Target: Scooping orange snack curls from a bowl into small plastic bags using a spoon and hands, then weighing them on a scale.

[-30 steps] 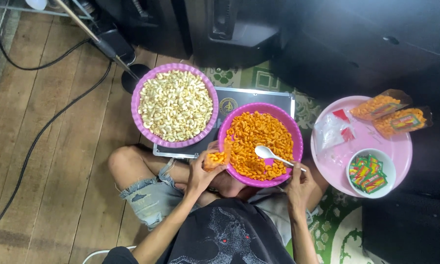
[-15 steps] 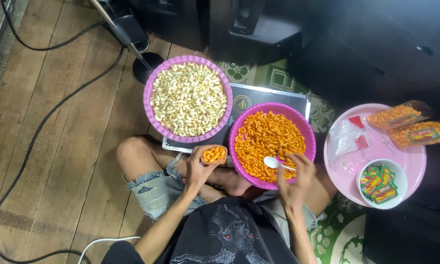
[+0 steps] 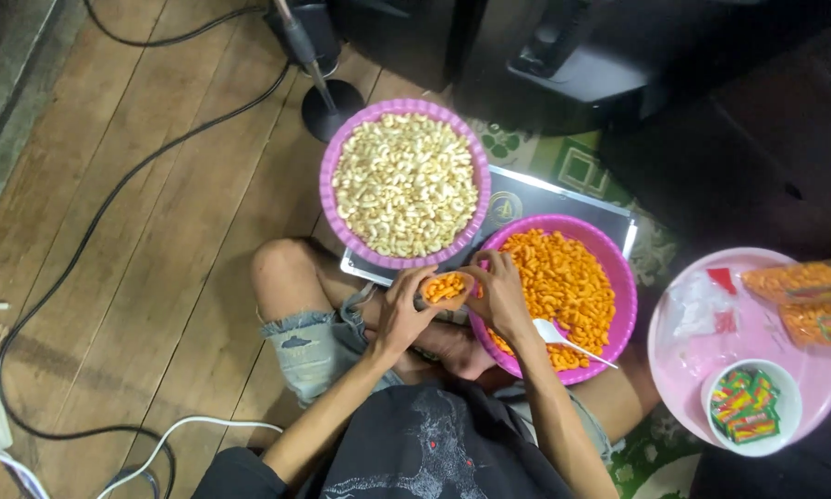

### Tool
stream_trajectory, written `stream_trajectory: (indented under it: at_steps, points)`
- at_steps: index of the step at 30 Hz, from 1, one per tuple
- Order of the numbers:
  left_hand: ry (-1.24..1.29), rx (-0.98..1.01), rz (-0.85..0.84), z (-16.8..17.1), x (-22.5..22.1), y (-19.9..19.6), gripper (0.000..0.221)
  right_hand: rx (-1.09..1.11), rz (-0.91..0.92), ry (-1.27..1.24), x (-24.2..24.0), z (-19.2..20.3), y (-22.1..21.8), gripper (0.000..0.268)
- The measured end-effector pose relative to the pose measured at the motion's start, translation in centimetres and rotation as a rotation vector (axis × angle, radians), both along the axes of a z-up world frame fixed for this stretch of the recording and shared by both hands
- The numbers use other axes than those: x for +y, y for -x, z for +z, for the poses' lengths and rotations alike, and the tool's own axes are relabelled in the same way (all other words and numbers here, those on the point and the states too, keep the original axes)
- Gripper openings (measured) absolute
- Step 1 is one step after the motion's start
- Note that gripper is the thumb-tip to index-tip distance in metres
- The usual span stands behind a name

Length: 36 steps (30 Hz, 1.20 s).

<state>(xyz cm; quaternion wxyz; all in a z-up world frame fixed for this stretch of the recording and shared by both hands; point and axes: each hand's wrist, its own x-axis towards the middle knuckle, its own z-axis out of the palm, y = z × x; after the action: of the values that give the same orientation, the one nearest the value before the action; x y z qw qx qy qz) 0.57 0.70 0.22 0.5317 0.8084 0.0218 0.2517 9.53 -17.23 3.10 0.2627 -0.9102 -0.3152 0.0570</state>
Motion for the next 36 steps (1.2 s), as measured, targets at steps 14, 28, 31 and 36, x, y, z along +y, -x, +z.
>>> stream_trajectory:
  at_steps: [14, 28, 31, 36]
  points:
    - [-0.168, 0.094, 0.004, -0.2, 1.9, -0.4, 0.059, 0.081, -0.029, 0.069, 0.8, 0.0, -0.8, 0.03]
    - [-0.068, 0.223, 0.116, 3.9, 0.4, 1.2, 0.077, 0.091, -0.267, -0.031, -5.9, 4.1, 2.8, 0.036]
    - [-0.118, 0.228, 0.283, 3.5, -0.4, 2.9, 0.06, -0.063, -0.383, 0.073, -11.0, 1.0, 5.3, 0.031]
    - [-0.215, -0.017, 0.149, 3.1, -3.3, 4.7, 0.035, -0.107, -0.48, 0.369, -17.2, -0.6, 9.3, 0.035]
